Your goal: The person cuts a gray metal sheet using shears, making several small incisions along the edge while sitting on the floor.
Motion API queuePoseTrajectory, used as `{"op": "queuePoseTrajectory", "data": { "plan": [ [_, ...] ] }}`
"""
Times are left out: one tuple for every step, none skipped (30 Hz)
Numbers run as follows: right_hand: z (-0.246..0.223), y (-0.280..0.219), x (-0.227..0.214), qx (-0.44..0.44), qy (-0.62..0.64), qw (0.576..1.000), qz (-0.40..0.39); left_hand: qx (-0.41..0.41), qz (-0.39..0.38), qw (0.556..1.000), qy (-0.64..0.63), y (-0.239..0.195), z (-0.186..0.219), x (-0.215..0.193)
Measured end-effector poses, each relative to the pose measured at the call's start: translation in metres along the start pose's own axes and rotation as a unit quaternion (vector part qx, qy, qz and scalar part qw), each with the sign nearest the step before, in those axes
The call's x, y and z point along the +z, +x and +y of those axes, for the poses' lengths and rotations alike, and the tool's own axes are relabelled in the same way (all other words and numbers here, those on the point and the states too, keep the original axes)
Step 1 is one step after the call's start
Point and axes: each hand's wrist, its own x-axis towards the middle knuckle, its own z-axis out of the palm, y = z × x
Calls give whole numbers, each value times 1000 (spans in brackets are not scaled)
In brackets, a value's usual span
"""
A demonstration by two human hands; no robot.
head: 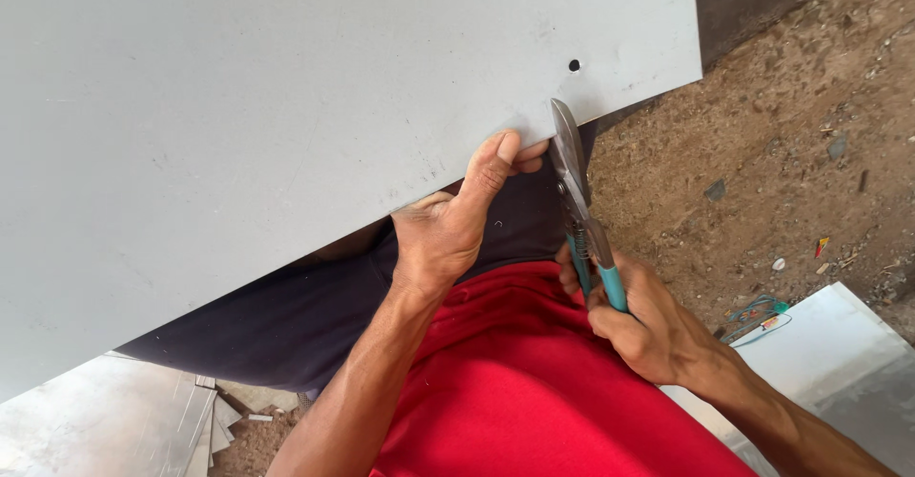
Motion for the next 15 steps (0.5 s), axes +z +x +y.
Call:
{"op": "queuePoseTrajectory", "data": {
  "plan": [
    [1,2,-2,-7,-13,1000,3,0,1,1000,-8,0,-1,0],
    [4,3,-2,-12,-25,1000,8,-1,-1,1000,-16,0,-2,1],
    [7,4,-2,-8,-32,999,9,-8,0,1000,-11,-1,-3,0],
    [10,6,-3,-6,-41,999,11,-14,1,1000,-7,-1,-3,0],
    [13,7,-3,-4,-50,999,12,-19,2,1000,-3,-2,-3,-1],
    [17,9,-2,2,-43,999,21,-15,3,1000,5,-1,-3,0],
    [20,11,0,7,-37,999,30,-11,5,1000,13,0,-2,0],
    [25,11,1,14,-33,999,39,-8,6,1000,18,-1,-2,1],
    [30,10,3,-19,-12,999,35,-8,0,1000,0,-1,-1,0],
    [35,10,3,-53,3,998,30,-5,-5,1000,-23,1,1,1],
    [41,9,3,-87,17,996,24,-1,-9,999,-45,1,4,1],
    [46,9,-1,-114,-13,993,11,18,-9,1000,-24,-1,7,3],
    [52,5,-3,-140,-43,989,-3,36,-8,999,-1,-3,13,4],
    [58,4,-6,-172,-74,982,-22,57,0,998,24,-6,20,2],
    [67,0,-2,-131,-120,984,2,61,8,998,17,-16,29,-6]
  ]
}}
